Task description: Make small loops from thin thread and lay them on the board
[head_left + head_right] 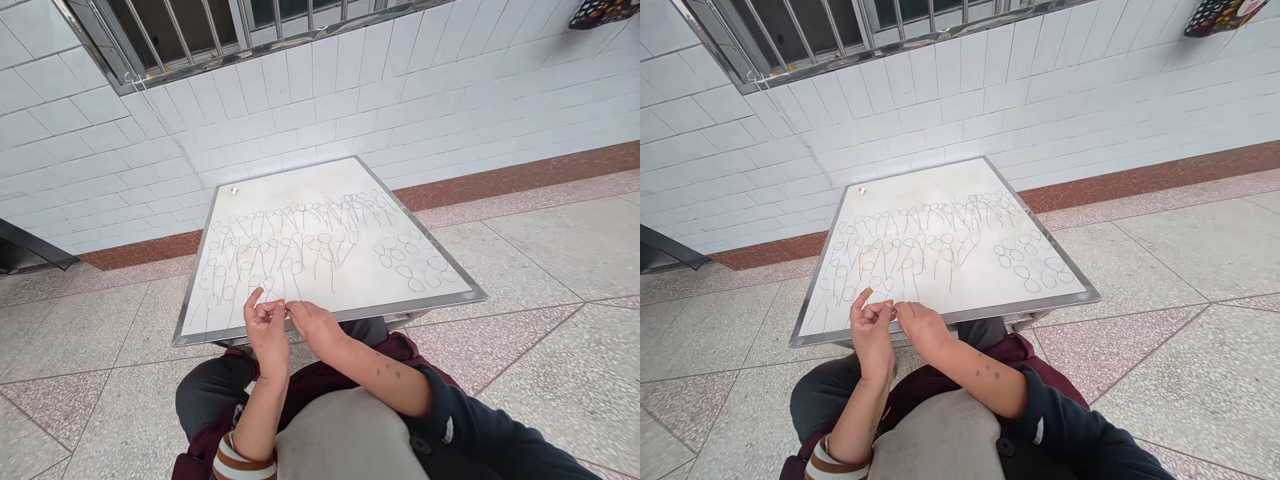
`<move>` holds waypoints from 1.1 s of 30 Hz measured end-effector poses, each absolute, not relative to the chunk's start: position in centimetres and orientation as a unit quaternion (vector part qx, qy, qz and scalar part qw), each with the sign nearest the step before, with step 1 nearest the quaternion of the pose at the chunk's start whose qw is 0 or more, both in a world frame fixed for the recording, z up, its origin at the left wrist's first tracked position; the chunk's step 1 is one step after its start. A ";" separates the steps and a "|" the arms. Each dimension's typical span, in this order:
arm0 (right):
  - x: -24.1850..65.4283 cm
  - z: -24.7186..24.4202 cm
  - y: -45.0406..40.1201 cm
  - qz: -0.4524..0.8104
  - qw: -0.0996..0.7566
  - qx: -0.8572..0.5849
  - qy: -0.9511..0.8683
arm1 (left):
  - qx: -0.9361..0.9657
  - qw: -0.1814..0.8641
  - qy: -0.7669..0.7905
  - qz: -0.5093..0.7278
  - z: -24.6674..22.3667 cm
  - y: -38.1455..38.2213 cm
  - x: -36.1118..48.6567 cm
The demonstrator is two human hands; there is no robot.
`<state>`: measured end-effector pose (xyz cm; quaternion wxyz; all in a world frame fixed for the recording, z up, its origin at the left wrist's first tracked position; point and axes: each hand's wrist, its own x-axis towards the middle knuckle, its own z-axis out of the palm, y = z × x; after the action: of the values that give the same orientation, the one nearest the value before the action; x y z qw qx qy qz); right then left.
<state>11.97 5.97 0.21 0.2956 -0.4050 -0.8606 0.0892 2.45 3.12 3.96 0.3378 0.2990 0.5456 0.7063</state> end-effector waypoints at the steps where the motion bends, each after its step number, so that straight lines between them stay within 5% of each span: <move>1: 12.0 0.0 6.0 0.089 0.300 -0.400 -0.861 | 0.297 0.340 0.546 0.706 4.0 3.1 2.4; 33: 14.0 -0.8 5.4 0.078 0.314 -0.361 -0.875 | 0.299 0.355 0.575 0.673 4.8 1.6 0.2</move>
<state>13.97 5.44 -0.81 0.3137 -0.3610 -0.8747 0.0783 0.20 1.61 4.78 0.3553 0.2994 0.5751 0.6733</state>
